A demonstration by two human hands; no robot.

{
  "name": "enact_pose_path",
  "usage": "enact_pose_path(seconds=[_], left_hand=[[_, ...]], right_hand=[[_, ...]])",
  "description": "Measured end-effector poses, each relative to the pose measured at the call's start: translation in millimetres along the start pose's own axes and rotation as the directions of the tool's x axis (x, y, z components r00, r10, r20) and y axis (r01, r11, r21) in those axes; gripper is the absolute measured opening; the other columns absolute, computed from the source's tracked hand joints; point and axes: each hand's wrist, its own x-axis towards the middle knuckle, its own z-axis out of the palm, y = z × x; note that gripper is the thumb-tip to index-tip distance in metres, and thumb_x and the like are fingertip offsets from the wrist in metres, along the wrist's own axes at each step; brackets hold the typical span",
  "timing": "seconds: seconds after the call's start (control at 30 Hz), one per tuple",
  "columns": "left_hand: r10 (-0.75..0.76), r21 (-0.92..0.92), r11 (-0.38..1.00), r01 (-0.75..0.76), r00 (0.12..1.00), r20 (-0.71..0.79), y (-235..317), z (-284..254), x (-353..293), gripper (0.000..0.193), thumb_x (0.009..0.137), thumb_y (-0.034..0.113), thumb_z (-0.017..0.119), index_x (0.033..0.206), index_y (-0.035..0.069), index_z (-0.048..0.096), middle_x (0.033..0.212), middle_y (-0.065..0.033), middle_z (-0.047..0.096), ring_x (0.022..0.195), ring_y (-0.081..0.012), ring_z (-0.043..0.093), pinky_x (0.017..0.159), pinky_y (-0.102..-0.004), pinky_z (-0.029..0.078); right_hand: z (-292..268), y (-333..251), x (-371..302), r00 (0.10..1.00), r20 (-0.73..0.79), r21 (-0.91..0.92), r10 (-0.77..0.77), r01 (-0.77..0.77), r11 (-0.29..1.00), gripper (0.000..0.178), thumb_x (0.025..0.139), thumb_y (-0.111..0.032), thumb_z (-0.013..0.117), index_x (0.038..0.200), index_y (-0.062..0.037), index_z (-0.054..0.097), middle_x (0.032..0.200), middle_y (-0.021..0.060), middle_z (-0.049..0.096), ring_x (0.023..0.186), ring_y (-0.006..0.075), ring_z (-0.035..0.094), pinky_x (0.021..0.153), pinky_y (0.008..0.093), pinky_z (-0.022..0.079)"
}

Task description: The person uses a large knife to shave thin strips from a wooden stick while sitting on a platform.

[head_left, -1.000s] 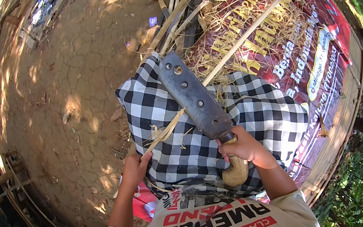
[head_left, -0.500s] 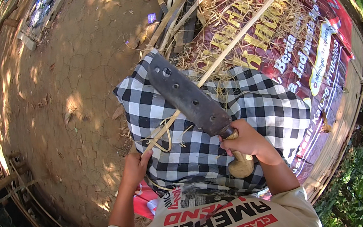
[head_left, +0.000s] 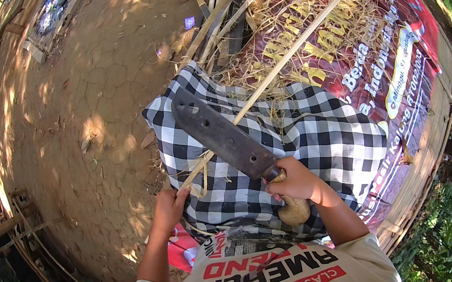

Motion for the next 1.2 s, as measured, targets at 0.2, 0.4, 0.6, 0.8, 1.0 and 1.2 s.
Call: enact_pose_path(seconds=[0.2, 0.4, 0.6, 0.8, 1.0, 1.2], left_hand=[[-0.046, -0.006, 0.999, 0.047, 0.998, 0.039, 2, -1, 1, 0.049, 0.089, 0.032, 0.063, 0.064, -0.01, 0.056, 0.049, -0.0227, 0.043, 0.043, -0.0267, 0.037, 0.046, -0.0396, 0.037], [0.147, -0.111, 0.984, -0.139, 0.987, 0.068, 79, -3, -1, 0.039, 0.092, 0.029, 0.06, 0.074, -0.005, 0.056, 0.05, -0.0109, 0.043, 0.048, -0.0145, 0.04, 0.047, -0.0335, 0.036], [0.288, -0.197, 0.945, -0.261, 0.95, 0.119, 140, -5, 2, 0.029, 0.084, 0.015, 0.067, 0.067, 0.001, 0.048, 0.051, -0.0047, 0.043, 0.046, -0.0092, 0.038, 0.043, -0.029, 0.033], [0.357, -0.086, 0.933, -0.348, 0.926, 0.126, 168, -1, 2, 0.029, 0.079, 0.012, 0.07, 0.064, 0.003, 0.046, 0.049, -0.0092, 0.045, 0.041, -0.0161, 0.041, 0.042, -0.0313, 0.035], [0.354, -0.041, 0.935, -0.352, 0.931, 0.087, 179, 3, -8, 0.026, 0.079, 0.013, 0.069, 0.067, 0.001, 0.049, 0.05, -0.0106, 0.048, 0.041, -0.0189, 0.046, 0.043, -0.032, 0.038], [0.371, 0.032, 0.928, -0.371, 0.929, 0.007, 178, 11, -14, 0.025, 0.083, 0.014, 0.068, 0.071, 0.0, 0.05, 0.049, -0.007, 0.045, 0.042, -0.0138, 0.043, 0.042, -0.0315, 0.035]], right_hand=[[5, -2, -9, 0.983, -0.129, 0.123, -0.132, 0.148, 0.981, 0.011, 0.074, 0.007, 0.061, 0.083, 0.0035, 0.057, 0.069, 0.0073, 0.059, 0.055, 0.0158, 0.059, 0.053, 0.0288, 0.047], [4, -2, -22, 0.973, -0.165, 0.086, -0.162, 0.178, 0.98, 0.013, 0.074, 0.008, 0.061, 0.084, 0.0026, 0.054, 0.067, 0.0082, 0.058, 0.055, 0.0169, 0.059, 0.053, 0.0293, 0.047], [-11, -15, -52, 0.872, -0.378, 0.175, -0.312, 0.398, 0.901, 0.012, 0.074, 0.007, 0.06, 0.084, 0.0018, 0.056, 0.064, 0.0069, 0.059, 0.055, 0.0144, 0.059, 0.053, 0.0282, 0.046], [-22, -12, -74, 0.935, -0.122, -0.041, -0.333, 0.33, 0.943, 0.015, 0.071, 0.009, 0.061, 0.083, 0.0011, 0.056, 0.066, 0.0063, 0.058, 0.055, 0.0137, 0.059, 0.054, 0.0273, 0.047], [-32, -2, -78, 0.873, -0.322, 0.215, -0.366, 0.444, 0.87, 0.017, 0.074, 0.012, 0.057, 0.089, 0.005, 0.051, 0.068, 0.0101, 0.056, 0.056, 0.019, 0.059, 0.053, 0.0303, 0.048], [-29, 9, -83, 0.897, -0.296, 0.123, -0.327, 0.376, 0.919, 0.017, 0.074, 0.012, 0.057, 0.088, 0.0045, 0.052, 0.067, 0.0104, 0.056, 0.056, 0.0194, 0.06, 0.054, 0.0306, 0.049]])
